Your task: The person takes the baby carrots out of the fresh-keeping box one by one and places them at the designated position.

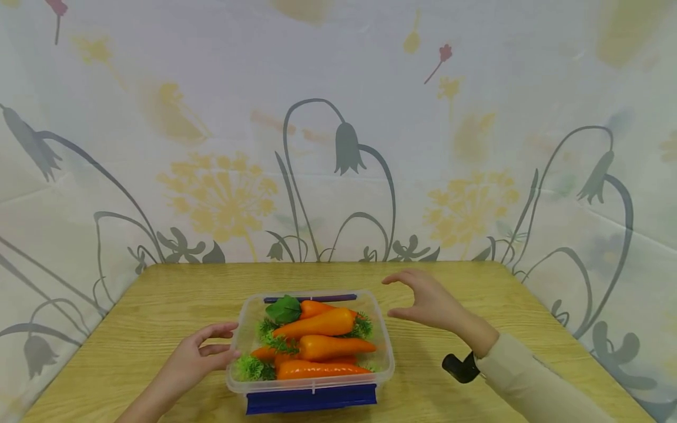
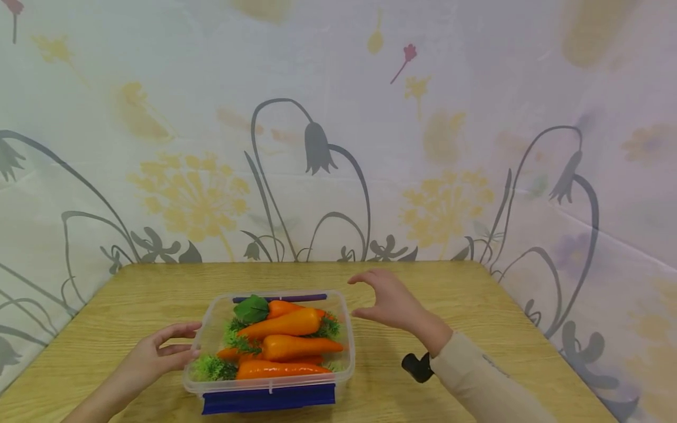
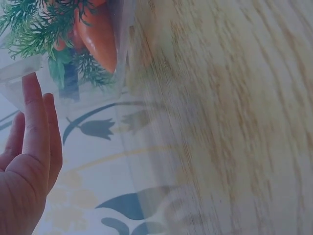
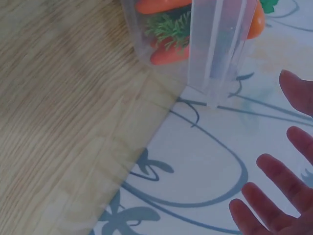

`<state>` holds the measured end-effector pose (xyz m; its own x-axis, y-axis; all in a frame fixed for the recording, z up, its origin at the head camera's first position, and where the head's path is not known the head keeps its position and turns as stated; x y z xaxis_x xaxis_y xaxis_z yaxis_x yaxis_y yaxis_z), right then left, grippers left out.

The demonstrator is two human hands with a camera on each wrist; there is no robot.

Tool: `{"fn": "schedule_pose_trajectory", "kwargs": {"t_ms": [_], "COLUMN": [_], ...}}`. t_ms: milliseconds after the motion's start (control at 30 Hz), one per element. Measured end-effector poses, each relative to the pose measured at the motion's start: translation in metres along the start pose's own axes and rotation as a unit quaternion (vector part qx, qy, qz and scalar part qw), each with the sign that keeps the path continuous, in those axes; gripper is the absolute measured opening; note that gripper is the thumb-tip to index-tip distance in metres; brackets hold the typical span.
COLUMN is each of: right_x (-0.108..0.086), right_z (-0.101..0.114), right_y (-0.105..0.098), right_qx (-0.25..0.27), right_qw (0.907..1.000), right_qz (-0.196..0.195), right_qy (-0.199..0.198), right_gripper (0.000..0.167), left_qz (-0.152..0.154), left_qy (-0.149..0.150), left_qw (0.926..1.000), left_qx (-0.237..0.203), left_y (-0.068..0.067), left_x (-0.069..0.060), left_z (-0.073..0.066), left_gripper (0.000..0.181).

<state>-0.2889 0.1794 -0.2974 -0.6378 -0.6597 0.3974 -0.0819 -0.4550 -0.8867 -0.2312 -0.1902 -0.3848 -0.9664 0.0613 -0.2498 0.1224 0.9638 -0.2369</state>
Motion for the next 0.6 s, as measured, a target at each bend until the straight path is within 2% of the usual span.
{"fn": "schedule_pose_trajectory", "kwargs": {"t_ms": [300,600], "right_x": [0.024,0.046], "right_z": [0.017,0.032], "right_y": [0.012,0.024], "right_qx": [0.015,0.055], "right_qw": [0.9982,0.9913], "right_qz": [0.045,0.1], "right_qy": [-0.038,-0.065], "right_gripper": [0.045,0.043], "left_qz": [-0.006,-0.001], "left_qy": [0.002,0.006], "left_qw": [1.0,1.0], "left_qx": [0.001,-0.005], "left_y": [0.0,0.0], "left_x": [0.0,0.001], "left_z": [0.0,0.0], "left_gripper": [0.057,0.057]}}
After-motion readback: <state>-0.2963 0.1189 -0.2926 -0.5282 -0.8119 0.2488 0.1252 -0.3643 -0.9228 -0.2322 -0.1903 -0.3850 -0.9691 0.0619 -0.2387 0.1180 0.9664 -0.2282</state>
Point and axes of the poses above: each hand's wrist, its own x-axis towards the middle knuckle, its own y-axis out of the palm, z = x × y, the point moved 6 cm from there along x, towards the middle knuckle, and after that the axes turned 10 degrees about -y, right-handed, at the moved point
